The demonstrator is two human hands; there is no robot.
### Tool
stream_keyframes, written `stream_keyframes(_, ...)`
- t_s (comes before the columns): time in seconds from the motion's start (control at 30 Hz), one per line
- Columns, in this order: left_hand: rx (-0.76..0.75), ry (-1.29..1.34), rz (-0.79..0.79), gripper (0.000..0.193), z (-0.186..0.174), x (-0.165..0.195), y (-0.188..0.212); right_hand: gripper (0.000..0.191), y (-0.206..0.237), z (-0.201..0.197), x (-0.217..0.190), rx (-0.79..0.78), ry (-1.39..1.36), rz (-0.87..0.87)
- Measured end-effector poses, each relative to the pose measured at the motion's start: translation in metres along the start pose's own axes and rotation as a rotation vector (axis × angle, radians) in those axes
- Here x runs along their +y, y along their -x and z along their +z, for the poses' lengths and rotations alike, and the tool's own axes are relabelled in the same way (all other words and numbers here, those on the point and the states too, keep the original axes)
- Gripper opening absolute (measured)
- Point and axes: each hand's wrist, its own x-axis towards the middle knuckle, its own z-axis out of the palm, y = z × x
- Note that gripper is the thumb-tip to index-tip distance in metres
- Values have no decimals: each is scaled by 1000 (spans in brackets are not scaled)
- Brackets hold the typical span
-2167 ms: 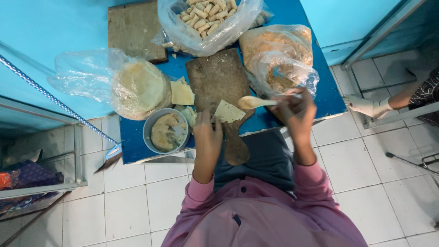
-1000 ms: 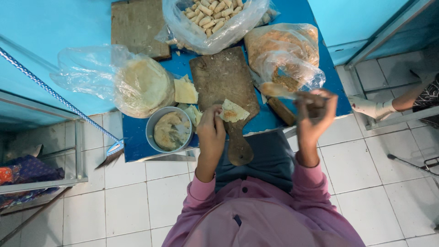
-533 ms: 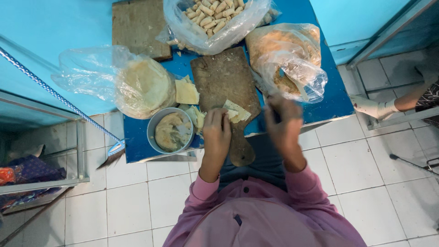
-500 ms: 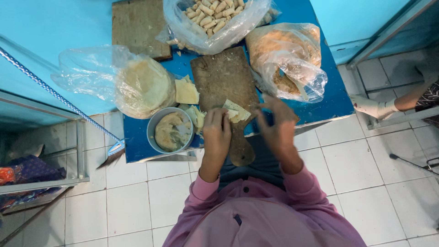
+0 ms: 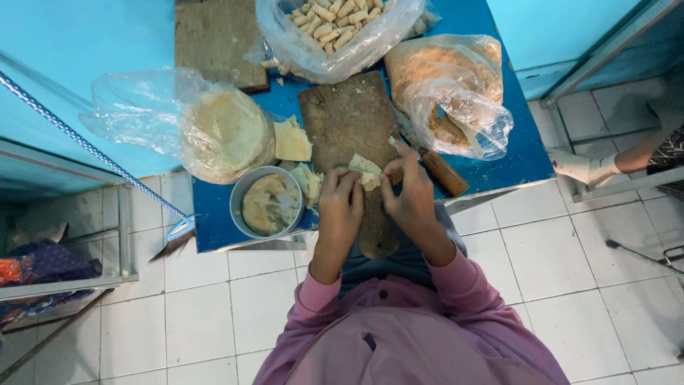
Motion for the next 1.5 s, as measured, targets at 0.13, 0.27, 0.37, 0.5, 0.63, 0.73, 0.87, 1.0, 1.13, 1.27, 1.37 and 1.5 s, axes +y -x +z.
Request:
stream_keyframes(0.13, 8, 6, 0, 14, 3, -2, 0, 67, 1, 6, -2, -10, -123, 49)
stream_keyframes(0.27, 10, 17, -3, 12, 3, -6, 2, 64, 4, 17, -3, 16, -210, 24)
stream_keyframes(0.37, 0, 8, 3, 12, 2, -7, 2, 61, 7, 23, -2, 33, -220, 5)
stream_keyframes(0.5, 8, 31, 6, 15, 1, -5, 0, 55, 9, 27, -1, -4, -159, -90)
stream_keyframes(0.63, -25, 84, -31, 21, -3, -3, 0, 54, 8, 21, -5, -80, -92, -130)
stream_keyframes(0.73, -42, 48, 4, 12, -4, -3, -1, 57, 2, 9, -9, -156, -131, -148)
stream_keyframes(0.87, -86, 48, 17, 12, -11, -4, 0, 63, -8, -15, -11, -298, -150, -196)
stream_keyframes(1.0, -120, 76, 32, 14, -18, -4, -3, 49, -17, -20, -8, -357, -45, -313)
stream_keyframes(1.13, -230, 115, 28, 26, -27, -3, -7, 46, -23, -18, 5, -452, 136, -423)
stream_keyframes(1.27, -238, 108, 64, 28, -29, -3, -8, 52, -25, -9, 15, -343, -117, -266)
stream_keyframes(1.37, -215, 61, 82, 22, -24, -6, -8, 59, -27, -9, 20, -366, -264, -161)
stream_keyframes(1.5, -179, 41, 120, 14, -17, -11, -8, 69, -26, -17, 22, -383, -169, -364)
